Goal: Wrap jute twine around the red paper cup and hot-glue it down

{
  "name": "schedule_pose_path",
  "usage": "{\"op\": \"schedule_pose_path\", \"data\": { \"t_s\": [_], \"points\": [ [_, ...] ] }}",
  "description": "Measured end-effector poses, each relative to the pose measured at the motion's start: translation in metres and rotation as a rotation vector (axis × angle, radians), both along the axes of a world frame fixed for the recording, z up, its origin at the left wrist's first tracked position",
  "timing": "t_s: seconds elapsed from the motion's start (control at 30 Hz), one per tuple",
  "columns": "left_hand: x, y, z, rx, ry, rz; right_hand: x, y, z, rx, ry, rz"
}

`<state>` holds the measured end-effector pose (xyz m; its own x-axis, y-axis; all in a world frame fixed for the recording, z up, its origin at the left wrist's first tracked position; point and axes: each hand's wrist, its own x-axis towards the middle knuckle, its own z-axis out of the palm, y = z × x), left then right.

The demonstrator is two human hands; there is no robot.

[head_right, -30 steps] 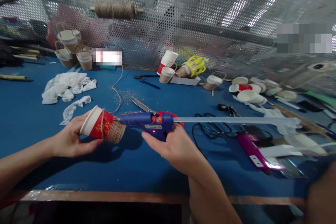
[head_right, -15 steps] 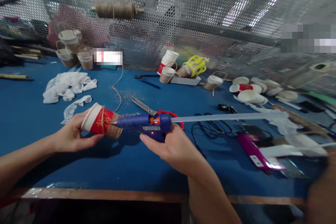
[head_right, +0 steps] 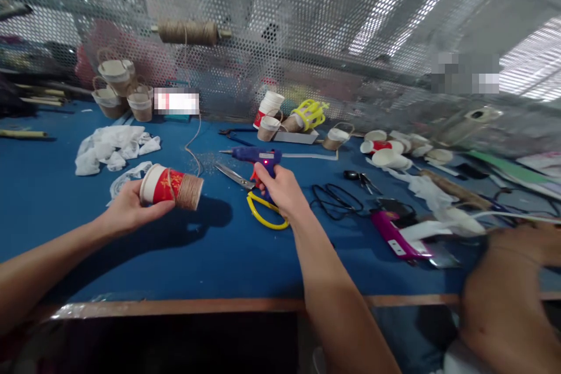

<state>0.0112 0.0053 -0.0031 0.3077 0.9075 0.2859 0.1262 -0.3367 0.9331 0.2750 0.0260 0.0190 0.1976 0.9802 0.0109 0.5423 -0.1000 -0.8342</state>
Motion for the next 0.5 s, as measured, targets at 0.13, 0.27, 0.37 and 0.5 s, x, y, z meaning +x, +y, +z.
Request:
{"op": "schedule_pose_path", "data": {
  "t_s": [0.13,0.27,0.37,0.5],
  "points": [
    [0.001,0.001,0.0,0.013,-0.037,0.009,0.01,0.028,-0.007,-0.076,-0.193,-0.081],
    [0.0,0.001,-0.005,0.11,0.048,-0.026,0.019,0.055,-0.015,-0.131,-0.405,-0.137],
    [0.0,0.0,-0.006,0.29,0.141,-0.05,0.015,0.063,-0.017,-0.14,-0.511,-0.163],
    [0.002,-0.002,-0.002,0.574,0.208,-0.115,-0.009,0.05,-0.004,-0.09,-0.54,-0.134]
  ]
}}
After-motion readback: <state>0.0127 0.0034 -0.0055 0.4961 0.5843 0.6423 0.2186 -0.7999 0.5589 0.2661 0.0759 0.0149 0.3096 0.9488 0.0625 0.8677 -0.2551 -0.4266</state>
